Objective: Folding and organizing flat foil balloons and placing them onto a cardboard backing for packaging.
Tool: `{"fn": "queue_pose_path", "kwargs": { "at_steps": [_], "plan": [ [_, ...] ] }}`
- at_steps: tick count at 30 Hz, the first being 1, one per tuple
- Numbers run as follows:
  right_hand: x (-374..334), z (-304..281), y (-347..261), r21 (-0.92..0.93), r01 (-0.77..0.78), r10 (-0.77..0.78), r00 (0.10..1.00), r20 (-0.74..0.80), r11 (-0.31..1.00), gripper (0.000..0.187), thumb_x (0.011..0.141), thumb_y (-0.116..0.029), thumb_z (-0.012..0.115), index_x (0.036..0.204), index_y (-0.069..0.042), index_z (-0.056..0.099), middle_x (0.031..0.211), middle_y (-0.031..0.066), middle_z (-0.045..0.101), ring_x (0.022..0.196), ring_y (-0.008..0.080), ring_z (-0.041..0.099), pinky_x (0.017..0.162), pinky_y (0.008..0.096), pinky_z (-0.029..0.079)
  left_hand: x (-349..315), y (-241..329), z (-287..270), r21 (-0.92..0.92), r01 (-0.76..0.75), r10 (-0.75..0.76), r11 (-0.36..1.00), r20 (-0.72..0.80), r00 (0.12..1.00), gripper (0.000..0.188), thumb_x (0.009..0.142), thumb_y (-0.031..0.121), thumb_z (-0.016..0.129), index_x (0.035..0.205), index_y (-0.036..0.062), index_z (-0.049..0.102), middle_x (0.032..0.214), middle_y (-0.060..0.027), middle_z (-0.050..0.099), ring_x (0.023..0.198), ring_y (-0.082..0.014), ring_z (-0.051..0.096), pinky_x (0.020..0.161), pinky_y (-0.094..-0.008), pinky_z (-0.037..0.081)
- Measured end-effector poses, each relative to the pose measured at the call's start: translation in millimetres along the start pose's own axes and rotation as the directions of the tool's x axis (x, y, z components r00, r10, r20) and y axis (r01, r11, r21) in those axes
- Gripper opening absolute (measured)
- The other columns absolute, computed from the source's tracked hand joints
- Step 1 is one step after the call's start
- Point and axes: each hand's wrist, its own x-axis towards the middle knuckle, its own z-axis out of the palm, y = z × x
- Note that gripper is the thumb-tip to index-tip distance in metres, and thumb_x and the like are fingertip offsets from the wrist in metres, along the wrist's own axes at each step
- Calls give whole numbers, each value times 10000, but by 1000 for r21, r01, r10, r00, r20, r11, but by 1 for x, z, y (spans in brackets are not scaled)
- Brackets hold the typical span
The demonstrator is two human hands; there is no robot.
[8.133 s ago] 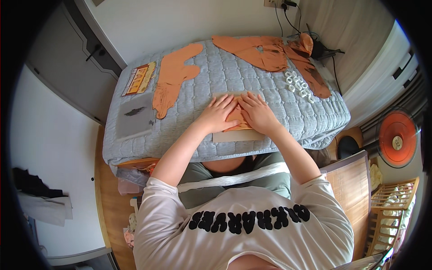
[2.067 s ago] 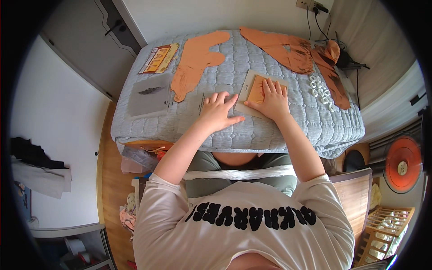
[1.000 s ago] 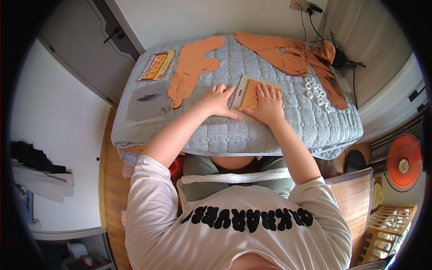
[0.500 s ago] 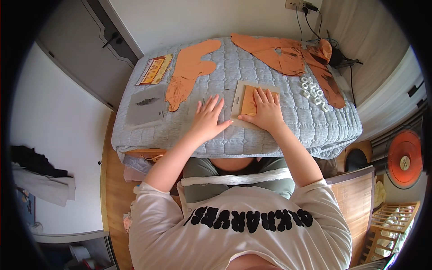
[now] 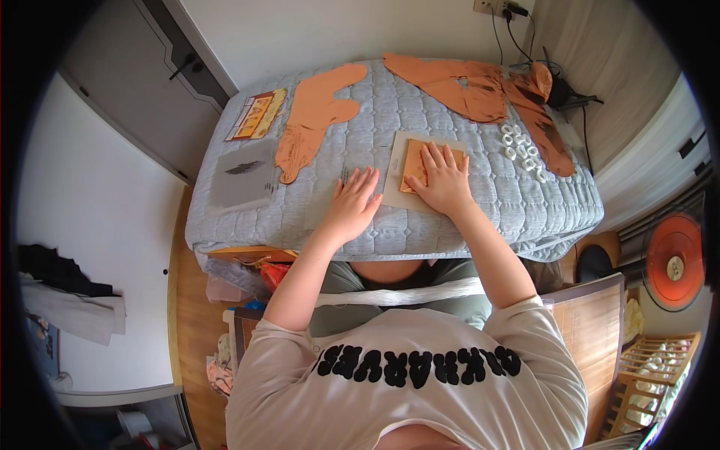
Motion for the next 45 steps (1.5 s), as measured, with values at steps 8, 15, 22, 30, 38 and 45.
{"fn": "queue_pose_path", "kwargs": {
  "at_steps": [8, 15, 22, 30, 38, 45],
  "plan": [
    [-13, -11, 1, -24, 44, -43, 998, 40, 999, 880, 919, -668, 527, 1556, -74, 402, 1632, 106, 370, 1516, 364, 299, 1194, 681, 163, 19, 22, 19, 151, 54, -43, 987, -72, 996, 629, 1057, 448, 416, 1579, 103, 351, 1640, -165, 331, 1540, -368, 242, 1237, -588, 156],
    [-20, -13, 6, 1, 75, -75, 997, 23, 997, 881, 916, -665, 544, 1554, -74, 405, 1625, 115, 377, 1511, 368, 304, 1197, 668, 168, 33, 25, 25, 209, 56, -37, 976, -95, 995, 642, 1048, 467, 432, 1589, 135, 342, 1655, -173, 296, 1550, -369, 212, 1242, -583, 132],
    [-9, -14, 6, 0, 58, -58, 997, 45, 998, 886, 918, -679, 534, 1555, -76, 407, 1627, 112, 374, 1515, 366, 295, 1197, 671, 167, 53, 7, 19, 198, -42, 62, 979, -97, 993, 637, 1034, 448, 456, 1568, 112, 371, 1638, -178, 326, 1535, -381, 248, 1236, -594, 158],
    [4, -10, 6, -26, 26, -24, 997, 72, 999, 911, 915, -713, 501, 1554, -70, 407, 1631, 110, 369, 1523, 353, 283, 1199, 677, 155, 59, 3, 18, 154, -96, 105, 983, -46, 993, 599, 1057, 411, 416, 1586, 137, 345, 1646, -163, 317, 1539, -368, 244, 1239, -582, 163],
    [6, -8, -1, -25, 28, -26, 998, 52, 999, 898, 918, -707, 496, 1551, -75, 415, 1625, 110, 381, 1516, 352, 299, 1197, 669, 165, 65, 0, 12, 182, -106, 100, 977, 45, 994, 588, 1075, 399, 399, 1607, 163, 315, 1689, -122, 233, 1566, -333, 178, 1250, -567, 125],
    [7, -7, -4, -28, 47, -46, 998, 37, 998, 883, 918, -695, 503, 1550, -83, 419, 1618, 109, 390, 1506, 353, 320, 1194, 657, 186, 67, -4, 5, 200, -121, 106, 972, 80, 991, 620, 1066, 435, 421, 1608, 154, 312, 1691, -117, 232, 1568, -328, 174, 1254, -556, 122]
  ]
}}
